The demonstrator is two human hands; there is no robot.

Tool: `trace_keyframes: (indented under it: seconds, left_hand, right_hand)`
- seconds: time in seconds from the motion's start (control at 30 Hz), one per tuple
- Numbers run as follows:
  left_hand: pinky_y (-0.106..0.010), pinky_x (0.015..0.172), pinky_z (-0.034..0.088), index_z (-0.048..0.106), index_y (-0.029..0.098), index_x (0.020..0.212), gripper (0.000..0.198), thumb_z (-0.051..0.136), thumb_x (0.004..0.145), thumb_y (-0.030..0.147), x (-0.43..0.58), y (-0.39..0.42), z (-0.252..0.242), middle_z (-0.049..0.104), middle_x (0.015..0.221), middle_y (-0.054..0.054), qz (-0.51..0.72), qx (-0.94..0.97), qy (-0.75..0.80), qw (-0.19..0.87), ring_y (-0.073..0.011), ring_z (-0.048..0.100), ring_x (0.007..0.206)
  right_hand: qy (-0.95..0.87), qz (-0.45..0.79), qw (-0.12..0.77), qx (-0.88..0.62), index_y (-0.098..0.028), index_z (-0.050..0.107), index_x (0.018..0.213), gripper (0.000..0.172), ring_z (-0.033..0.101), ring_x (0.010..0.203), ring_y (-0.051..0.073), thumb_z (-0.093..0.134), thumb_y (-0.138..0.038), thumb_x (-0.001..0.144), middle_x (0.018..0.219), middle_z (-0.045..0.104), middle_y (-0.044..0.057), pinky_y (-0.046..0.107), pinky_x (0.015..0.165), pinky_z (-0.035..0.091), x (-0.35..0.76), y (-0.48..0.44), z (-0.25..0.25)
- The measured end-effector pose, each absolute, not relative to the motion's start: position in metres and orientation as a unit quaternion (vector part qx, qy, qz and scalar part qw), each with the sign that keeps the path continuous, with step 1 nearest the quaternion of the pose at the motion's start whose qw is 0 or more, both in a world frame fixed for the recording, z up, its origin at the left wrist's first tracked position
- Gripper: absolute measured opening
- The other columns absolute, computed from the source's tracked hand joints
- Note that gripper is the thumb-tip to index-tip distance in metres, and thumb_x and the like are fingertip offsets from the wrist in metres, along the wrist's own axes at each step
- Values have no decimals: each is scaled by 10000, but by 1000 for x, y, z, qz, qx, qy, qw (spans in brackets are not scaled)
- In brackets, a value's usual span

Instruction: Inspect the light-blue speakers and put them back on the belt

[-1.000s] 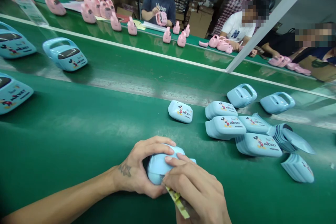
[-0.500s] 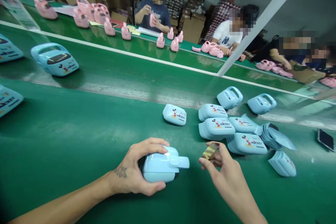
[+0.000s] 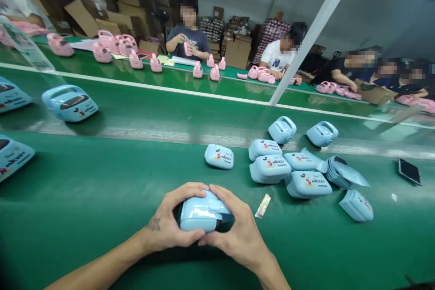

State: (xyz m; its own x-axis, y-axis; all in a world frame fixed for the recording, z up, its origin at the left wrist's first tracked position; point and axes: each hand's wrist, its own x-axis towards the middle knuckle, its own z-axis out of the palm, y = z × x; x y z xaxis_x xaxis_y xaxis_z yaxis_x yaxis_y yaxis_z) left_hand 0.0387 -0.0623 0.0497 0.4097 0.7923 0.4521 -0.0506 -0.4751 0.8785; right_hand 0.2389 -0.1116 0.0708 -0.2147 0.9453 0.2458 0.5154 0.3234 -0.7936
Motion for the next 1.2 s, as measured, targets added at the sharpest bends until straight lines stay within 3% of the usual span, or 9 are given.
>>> trace_keyframes:
  seconds: [0.1,0.2,0.37,0.67,0.77,0.83,0.9,1.07,1.2]
  left_hand:
    - [-414,958,535,634,223,1185,544,806,686,352,35,-63,61,696,1188,-87,428,741,275,438,-278,667,1076]
    - [-415,938,519,633,206,1212,421,630,858,434,38,-70,77,691,1177,-97,395,749,341,408,-274,658,1052]
    - [-332,772,497,707,182,874,491,310,1022,431,57,-82,85,724,882,-74,441,660,457,402,-219,673,820]
    - [-319,748,486,719,169,813,486,382,997,467,58,-70,73,730,833,-67,463,589,488,447,-218,662,787]
    - [-373,954,483,692,193,1152,475,481,946,565,45,-70,76,720,1154,-100,438,592,409,539,-281,647,1085]
    - [-440,1102,408,546,245,1397,660,670,837,571,34,-74,79,600,1407,-111,409,587,368,593,-331,531,1306]
    - [-487,1156,357,475,294,1468,873,845,696,464,25,-80,82,508,1509,-103,366,599,391,595,-363,462,1374]
    - [-512,1131,398,550,326,1413,930,928,566,249,17,-85,87,557,1425,-92,332,591,470,565,-371,549,1279]
    - [-401,880,574,515,286,1421,929,920,586,262,20,-65,81,663,1215,-88,470,388,425,670,-284,697,996]
  right_hand:
    - [-708,261,408,-514,-222,637,1319,732,701,1141,304,881,-202,629,1266,720,102,403,983,589,229,-111,65]
    - [-705,221,429,-519,-208,635,1315,712,710,1124,314,866,-209,641,1272,716,115,422,973,599,221,-118,59]
    - [-710,179,437,-523,-220,609,1350,669,701,1141,315,822,-251,717,1284,707,118,416,956,612,209,-126,53]
    - [-677,204,450,-546,-191,646,1298,595,681,1171,303,791,-231,723,1313,689,111,413,977,591,199,-122,53]
    - [-619,325,439,-564,-212,687,1251,668,679,1158,328,874,-241,610,1271,716,91,449,1021,554,215,-115,54]
    - [-564,417,427,-570,-217,691,1253,726,683,1133,340,911,-277,564,1231,735,83,463,1012,550,228,-111,56]
    - [-525,479,428,-559,-215,682,1272,782,676,1132,346,937,-319,540,1221,738,84,463,1008,541,238,-107,59]
    - [-512,561,450,-470,-247,697,1253,856,640,1185,364,998,-384,463,1238,731,95,460,1032,502,244,-92,59]
    - [-443,644,525,-336,-337,614,1361,670,564,1306,335,785,-594,766,1423,619,76,475,1077,460,235,-66,54]
